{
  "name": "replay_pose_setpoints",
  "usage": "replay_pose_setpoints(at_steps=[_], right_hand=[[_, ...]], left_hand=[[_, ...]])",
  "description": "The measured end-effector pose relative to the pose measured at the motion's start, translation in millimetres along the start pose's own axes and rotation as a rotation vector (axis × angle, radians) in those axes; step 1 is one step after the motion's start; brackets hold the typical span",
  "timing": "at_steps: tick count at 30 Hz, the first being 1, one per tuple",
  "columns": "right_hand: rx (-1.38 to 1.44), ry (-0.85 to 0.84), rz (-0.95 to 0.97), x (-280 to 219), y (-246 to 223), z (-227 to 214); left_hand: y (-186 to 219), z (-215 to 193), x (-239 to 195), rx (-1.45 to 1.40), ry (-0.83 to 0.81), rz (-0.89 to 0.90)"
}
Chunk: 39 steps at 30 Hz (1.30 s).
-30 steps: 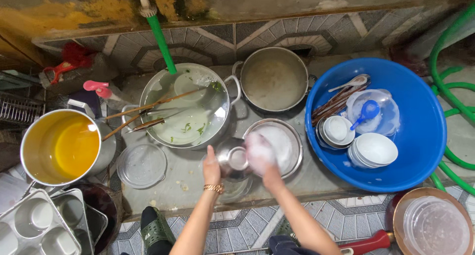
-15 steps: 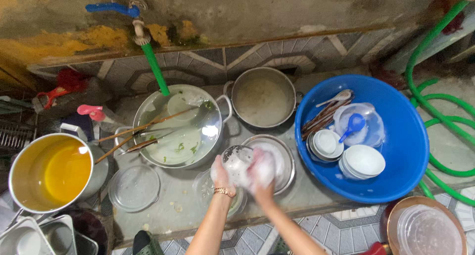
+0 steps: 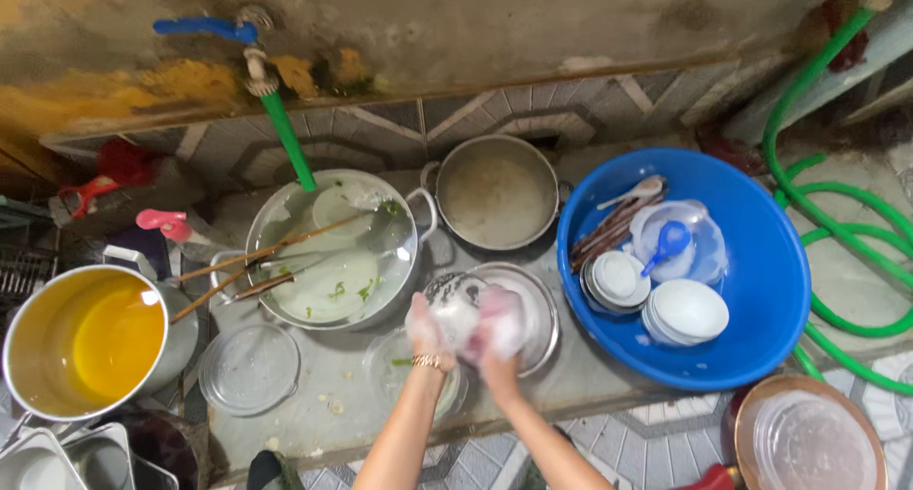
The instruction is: The person washes various kitchen items, including chopsticks, spoons, and plates, using a pink scrubbing cloth and soapy water. They scrub each item thoroughly and place the cleaned items into a blue basin to the right.
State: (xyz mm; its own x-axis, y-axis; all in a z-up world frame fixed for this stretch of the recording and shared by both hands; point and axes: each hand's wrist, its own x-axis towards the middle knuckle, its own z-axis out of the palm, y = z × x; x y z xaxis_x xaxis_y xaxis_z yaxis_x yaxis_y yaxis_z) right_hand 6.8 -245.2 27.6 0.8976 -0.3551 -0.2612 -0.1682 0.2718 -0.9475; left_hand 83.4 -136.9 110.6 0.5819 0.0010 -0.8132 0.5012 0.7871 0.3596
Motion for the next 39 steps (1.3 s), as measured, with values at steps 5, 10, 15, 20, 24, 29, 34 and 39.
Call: replay_pose_setpoints(at_steps=[5,10,15,20,24,29,34,39], right_hand=[[-0.406,-0.234,-0.431,42,-37,20],[0.205,-0.207,0.474,108,-75,-9],[0.482,-0.117,0.462,65,-72,-11],[0.022,-0.366,0.081,33,-110,-5],[-0.514,-0.699,-0.384,8,-147,11],[-0.701,-0.542,-0.335,12,-134,36],[-1.282,-0.942,-0.294,29,-145,5],[-1.074,-0.664,-0.573,39,-126,25]], left_hand=[[-21,-6,13,0.346,-0.119,0.251],[-5,-13,10,0.465,-0.114,0.362],[-9,-27,58,0.13,-0.099,0.447],[5,-24,14,0.592,-0.086,0.001],[23,-21,-17,0.472,-0.18,0.0],[9,-33,-10,0.704,-0.263,0.479],[-1,-87,73,0.676,-0.425,0.515],[-54,-104,111,0.869,-0.333,0.621]])
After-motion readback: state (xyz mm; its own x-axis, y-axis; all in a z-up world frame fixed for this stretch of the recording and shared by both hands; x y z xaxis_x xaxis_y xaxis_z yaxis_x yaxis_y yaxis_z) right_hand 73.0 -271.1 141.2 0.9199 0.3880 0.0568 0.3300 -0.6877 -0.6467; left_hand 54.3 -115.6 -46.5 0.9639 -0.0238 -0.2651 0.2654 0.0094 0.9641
